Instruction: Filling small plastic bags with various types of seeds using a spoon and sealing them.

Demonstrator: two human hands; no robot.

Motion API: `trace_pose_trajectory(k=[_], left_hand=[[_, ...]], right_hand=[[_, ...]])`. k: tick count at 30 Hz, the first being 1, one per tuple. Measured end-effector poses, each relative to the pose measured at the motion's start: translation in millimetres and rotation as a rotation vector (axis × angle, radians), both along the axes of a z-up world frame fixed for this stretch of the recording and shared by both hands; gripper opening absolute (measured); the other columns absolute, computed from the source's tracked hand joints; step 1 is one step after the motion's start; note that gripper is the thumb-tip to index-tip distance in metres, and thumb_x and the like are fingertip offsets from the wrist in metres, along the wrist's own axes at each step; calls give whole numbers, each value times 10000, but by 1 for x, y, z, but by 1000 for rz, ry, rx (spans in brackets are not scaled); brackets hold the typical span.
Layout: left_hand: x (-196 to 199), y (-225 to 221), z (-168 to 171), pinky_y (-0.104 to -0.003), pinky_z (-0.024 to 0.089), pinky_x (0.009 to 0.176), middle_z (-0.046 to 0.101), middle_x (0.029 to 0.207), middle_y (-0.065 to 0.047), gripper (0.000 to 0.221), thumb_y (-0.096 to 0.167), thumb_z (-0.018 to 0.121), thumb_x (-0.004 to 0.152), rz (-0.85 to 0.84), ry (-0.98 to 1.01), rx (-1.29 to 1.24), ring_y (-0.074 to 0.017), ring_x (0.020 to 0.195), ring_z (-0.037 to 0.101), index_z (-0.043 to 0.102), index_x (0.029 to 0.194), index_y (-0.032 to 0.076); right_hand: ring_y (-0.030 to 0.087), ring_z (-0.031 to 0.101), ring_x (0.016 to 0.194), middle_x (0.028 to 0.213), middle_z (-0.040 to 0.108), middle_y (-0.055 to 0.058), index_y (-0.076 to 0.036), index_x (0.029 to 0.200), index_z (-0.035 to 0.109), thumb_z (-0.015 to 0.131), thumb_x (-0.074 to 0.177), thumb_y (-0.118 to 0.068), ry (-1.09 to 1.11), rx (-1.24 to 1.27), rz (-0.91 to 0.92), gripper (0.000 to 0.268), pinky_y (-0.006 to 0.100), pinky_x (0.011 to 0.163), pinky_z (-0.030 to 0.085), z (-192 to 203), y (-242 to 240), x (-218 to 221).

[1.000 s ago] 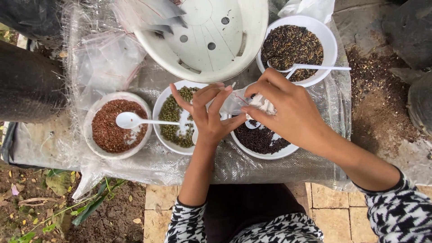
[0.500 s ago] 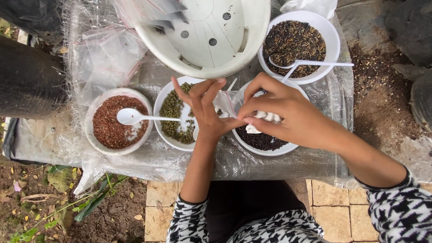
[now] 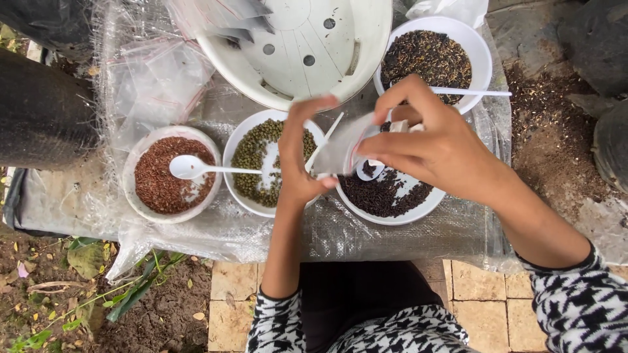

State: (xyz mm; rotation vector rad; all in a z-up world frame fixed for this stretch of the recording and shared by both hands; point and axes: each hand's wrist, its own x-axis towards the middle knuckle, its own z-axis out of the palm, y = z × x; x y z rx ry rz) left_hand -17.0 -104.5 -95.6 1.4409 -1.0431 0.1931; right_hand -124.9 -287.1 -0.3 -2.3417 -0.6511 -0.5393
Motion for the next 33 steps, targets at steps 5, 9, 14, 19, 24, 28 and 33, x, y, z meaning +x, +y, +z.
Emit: trace_pose_trajectory(k=[5,9,14,19,24,28,33], left_hand=[[-21,26,23,-355,529,995,609,1283,-115,482,373,594,1015,-179,649,10,-215,1118,621,470,1398,109],[-26,51,17,-438,516,1031,562,1362,-127,641,618,523,940,-124,702,302,-303,1266,616,472,1417,193],[-26,70,0,-283,578,811,636,1190,-116,401,290,492,1043,-365,992,-16,-179,969,632,592,1321,18],[-28,72,0,-118,473,535,539,831,9,397,-72,605,1001,-273,995,-476,-38,670,513,507,1385,-57],[-55,45,-6,-491,303,1329,406,1577,-132,1375,683,851,672,-452,801,-663,-289,1470,427,110,1652,65],[-70,20,-14,-540,362,1248,383,1603,-184,1521,787,845,483,-545,932,-635,-311,1420,459,111,1643,131],[-59,23,-46,-565,460,1145,614,1286,-175,1216,620,896,653,-339,748,-729,-320,1226,592,302,1538,34]], right_hand=[[225,500,900,1078,468,133,-109,1142,709,776,968,10,-227,122,-61,221,251,675,551,-24,8,-1],[234,572,755,1037,510,147,32,1003,708,886,870,-7,-377,115,-16,226,341,656,488,-23,15,-8],[164,538,565,1177,625,129,61,1053,719,788,937,48,-405,85,98,136,268,478,426,-26,25,-9],[196,462,562,1145,661,58,45,998,694,733,964,47,-330,-124,89,52,330,495,360,-5,39,-17],[162,567,529,1249,696,174,16,1080,709,650,1003,31,-388,-61,58,98,270,429,417,-26,41,-14],[141,517,439,963,745,97,-31,876,766,575,936,41,-316,111,94,213,254,405,438,-19,55,-15],[186,561,453,1011,738,147,-32,937,689,548,925,68,-221,13,127,173,292,402,469,-15,61,-19]])
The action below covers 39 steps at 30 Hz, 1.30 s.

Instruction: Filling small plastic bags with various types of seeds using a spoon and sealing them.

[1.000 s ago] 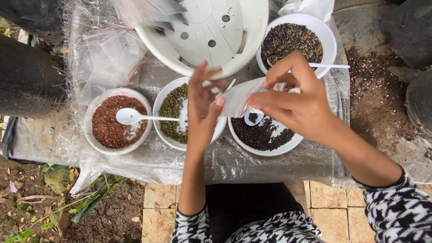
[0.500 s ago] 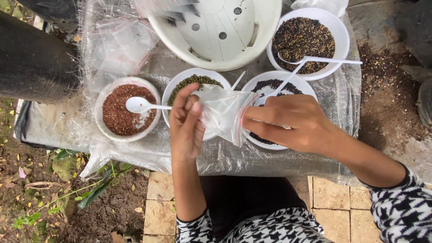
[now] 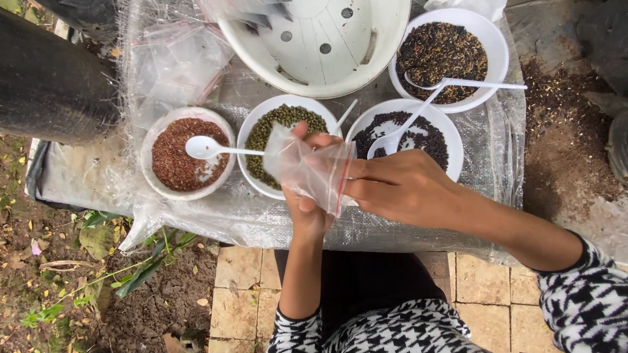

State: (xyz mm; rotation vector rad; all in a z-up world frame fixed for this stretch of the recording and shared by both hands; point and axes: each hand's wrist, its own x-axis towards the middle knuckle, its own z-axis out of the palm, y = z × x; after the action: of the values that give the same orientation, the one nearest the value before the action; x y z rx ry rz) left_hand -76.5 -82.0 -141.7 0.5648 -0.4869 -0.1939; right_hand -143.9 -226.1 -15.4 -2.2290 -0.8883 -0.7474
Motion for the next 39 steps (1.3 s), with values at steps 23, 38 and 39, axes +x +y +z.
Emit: trace_pose_trajectory(k=[23,38,39], left_hand=[[-3,14,-39,-382,537,1055,599,1303,-158,1318,528,983,444,-42,-216,-158,-238,1168,606,373,1501,29],[-62,-5,12,-369,439,1219,522,1465,-19,898,375,916,778,-18,-187,-25,-158,1355,515,438,1509,166],[-65,-5,15,-380,432,1202,503,1473,-14,880,367,918,785,-23,-163,-24,-155,1356,496,442,1504,195]], right_hand=[[159,643,528,1448,430,200,-315,1424,516,679,877,-137,297,-325,-34,598,282,416,570,-2,17,-38],[251,541,1179,1305,518,141,-135,1461,328,450,951,218,154,1380,104,632,342,926,532,-59,45,-68],[229,544,1121,1282,556,154,-84,1577,302,484,1017,160,166,1239,57,638,368,975,532,-65,51,-69]])
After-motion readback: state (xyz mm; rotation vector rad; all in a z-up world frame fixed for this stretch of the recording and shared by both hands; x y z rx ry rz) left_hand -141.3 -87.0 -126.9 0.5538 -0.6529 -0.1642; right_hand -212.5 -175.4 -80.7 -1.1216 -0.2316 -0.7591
